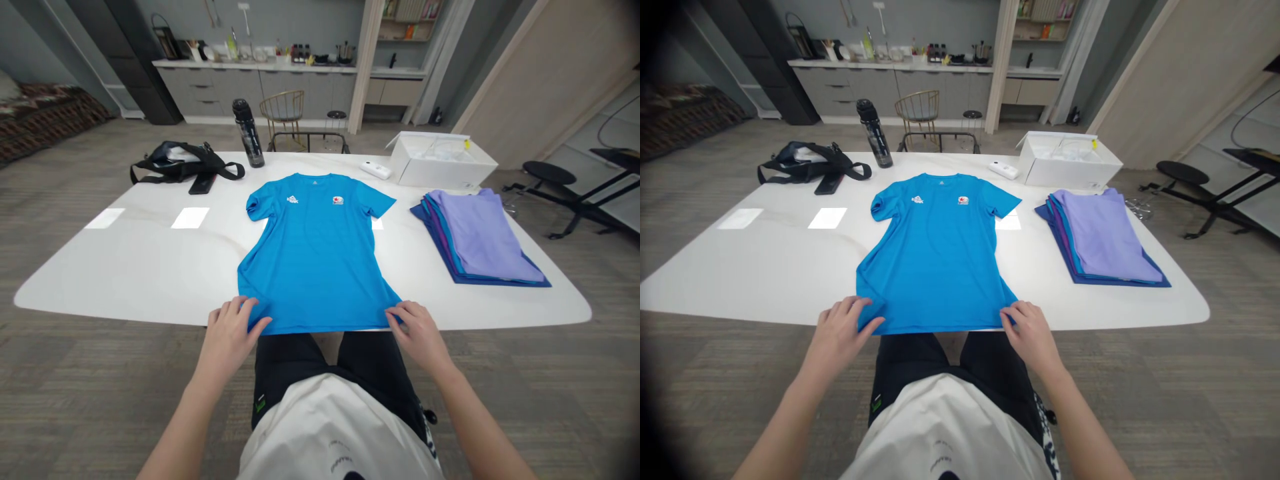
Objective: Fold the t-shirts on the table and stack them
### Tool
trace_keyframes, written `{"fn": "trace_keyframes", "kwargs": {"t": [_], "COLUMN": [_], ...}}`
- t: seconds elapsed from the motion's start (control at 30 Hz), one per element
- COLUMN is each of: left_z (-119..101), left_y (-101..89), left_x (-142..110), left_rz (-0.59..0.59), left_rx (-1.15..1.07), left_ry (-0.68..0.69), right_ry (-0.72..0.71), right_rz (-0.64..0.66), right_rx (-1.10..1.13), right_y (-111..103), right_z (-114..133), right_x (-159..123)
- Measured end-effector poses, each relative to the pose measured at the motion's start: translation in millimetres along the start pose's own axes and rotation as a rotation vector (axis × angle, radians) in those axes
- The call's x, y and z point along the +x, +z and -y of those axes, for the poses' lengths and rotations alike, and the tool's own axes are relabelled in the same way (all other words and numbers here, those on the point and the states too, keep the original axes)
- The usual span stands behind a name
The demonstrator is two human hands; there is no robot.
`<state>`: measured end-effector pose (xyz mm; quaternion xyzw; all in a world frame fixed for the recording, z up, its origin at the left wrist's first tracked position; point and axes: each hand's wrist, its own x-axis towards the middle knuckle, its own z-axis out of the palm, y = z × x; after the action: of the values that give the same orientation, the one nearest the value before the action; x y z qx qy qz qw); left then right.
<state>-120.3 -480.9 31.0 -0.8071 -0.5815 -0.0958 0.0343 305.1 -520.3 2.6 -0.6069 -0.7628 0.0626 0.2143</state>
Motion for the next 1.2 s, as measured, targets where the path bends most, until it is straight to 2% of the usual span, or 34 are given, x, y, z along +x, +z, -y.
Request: {"fn": "trace_keyframes", "kwargs": {"t": [0.17,0.27,0.33,0.4,0.5,0.57,0.6,0.67,0.73,0.77,0.83,0.9,0.93,1.07,1.2], "left_z": [-3.9,1.2,8.5,18.7,34.8,40.7,41.0,35.7,23.9,16.4,0.4,-14.5,-21.0,-37.5,-43.1], "left_y": [25.9,29.7,27.0,22.8,17.3,14.1,12.5,9.2,7.1,7.1,10.5,19.0,24.9,53.6,77.9], "left_x": [23.6,21.2,12.1,-1.4,-24.5,-36.1,-39.0,-36.3,-20.9,-8.7,22.5,58.7,77.1,142.4,182.1], "left_rz": [0.067,0.037,-0.042,-0.134,-0.194,-0.210,-0.233,-0.310,-0.328,-0.297,-0.128,0.009,0.030,0.069,0.072], "left_rx": [-0.107,-0.307,-0.460,-0.546,-0.497,-0.412,-0.364,-0.279,-0.272,-0.303,-0.397,-0.407,-0.389,-0.267,-0.196], "left_ry": [-0.002,-0.097,-0.264,-0.506,-0.830,-0.925,-0.923,-0.811,-0.573,-0.430,-0.137,0.065,0.141,0.284,0.290], "right_ry": [-0.010,0.034,0.067,0.093,0.124,0.149,0.158,0.163,0.136,0.112,0.049,-0.030,-0.068,-0.162,-0.124], "right_rz": [0.068,0.074,0.073,0.089,0.134,0.161,0.171,0.169,0.142,0.123,0.102,0.110,0.119,0.163,0.233], "right_rx": [-0.035,-0.096,-0.117,-0.138,-0.164,-0.171,-0.173,-0.173,-0.149,-0.127,-0.074,-0.029,-0.015,-0.039,-0.108], "right_y": [8.4,10.0,8.3,5.1,-0.6,-3.6,-4.6,-5.2,-3.7,-2.0,3.4,11.0,15.3,31.1,44.8], "right_z": [-5.1,-12.2,-17.4,-21.7,-24.8,-24.1,-22.8,-18.2,-11.0,-6.6,3.2,12.8,17.1,26.0,16.6], "right_x": [12.2,10.1,4.9,-2.0,-11.5,-14.1,-13.3,-6.5,7.8,17.4,40.1,65.5,78.6,128.2,162.7]}}
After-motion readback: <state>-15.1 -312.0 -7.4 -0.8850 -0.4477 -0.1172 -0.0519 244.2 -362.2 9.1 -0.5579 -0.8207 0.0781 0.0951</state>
